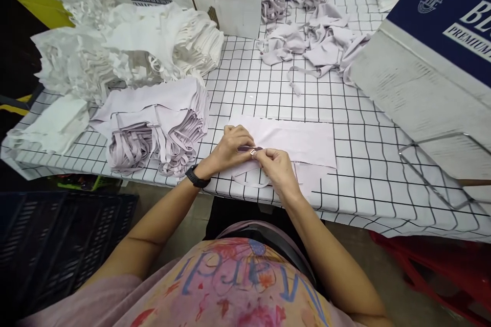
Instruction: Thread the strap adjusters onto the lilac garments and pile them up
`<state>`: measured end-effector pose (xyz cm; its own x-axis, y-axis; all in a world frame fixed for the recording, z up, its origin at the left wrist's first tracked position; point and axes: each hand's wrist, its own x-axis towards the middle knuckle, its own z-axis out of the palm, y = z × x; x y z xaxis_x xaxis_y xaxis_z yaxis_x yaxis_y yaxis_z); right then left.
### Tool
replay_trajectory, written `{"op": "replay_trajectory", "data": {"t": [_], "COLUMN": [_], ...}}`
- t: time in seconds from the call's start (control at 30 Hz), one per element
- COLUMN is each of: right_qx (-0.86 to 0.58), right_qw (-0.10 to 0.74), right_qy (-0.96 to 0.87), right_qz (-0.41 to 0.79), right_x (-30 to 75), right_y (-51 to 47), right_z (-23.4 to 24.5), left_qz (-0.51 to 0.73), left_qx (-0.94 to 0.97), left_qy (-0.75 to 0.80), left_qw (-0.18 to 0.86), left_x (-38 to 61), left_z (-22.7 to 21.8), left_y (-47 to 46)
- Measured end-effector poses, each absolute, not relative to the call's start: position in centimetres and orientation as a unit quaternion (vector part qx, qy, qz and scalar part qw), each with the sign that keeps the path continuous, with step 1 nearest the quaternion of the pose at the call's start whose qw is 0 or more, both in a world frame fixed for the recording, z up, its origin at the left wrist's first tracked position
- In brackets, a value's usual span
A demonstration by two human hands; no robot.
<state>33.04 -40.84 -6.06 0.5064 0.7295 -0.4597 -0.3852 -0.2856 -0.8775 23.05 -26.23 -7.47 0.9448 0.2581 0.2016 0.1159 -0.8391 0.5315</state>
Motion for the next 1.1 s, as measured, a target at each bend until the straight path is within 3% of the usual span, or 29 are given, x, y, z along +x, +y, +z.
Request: {"op": "replay_trajectory", "data": {"t": [0.5, 0.83, 1.1], "right_qx": [-0.666, -0.672, -0.67], "right_qw": [0.555, 0.59, 0.542], "right_qy": [-0.126, -0.074, -0.154], "right_qz": [0.483, 0.442, 0.483], "right_x": [34.3, 34.2, 34.0], "right_y": [-40.4, -40.4, -40.7], "right_z": [-6.3, -6.2, -5.7], "left_qz": [0.133, 0.163, 0.163], "left_qx": [0.973, 0.956, 0.953], "left_qy": [0.027, 0.061, 0.074], "left_qw": [0.187, 0.238, 0.245], "left_x": [23.4, 23.1, 23.0], "left_z": [-7.5, -7.3, -7.7], "left_y": [-26.7, -26.8, -26.8]}}
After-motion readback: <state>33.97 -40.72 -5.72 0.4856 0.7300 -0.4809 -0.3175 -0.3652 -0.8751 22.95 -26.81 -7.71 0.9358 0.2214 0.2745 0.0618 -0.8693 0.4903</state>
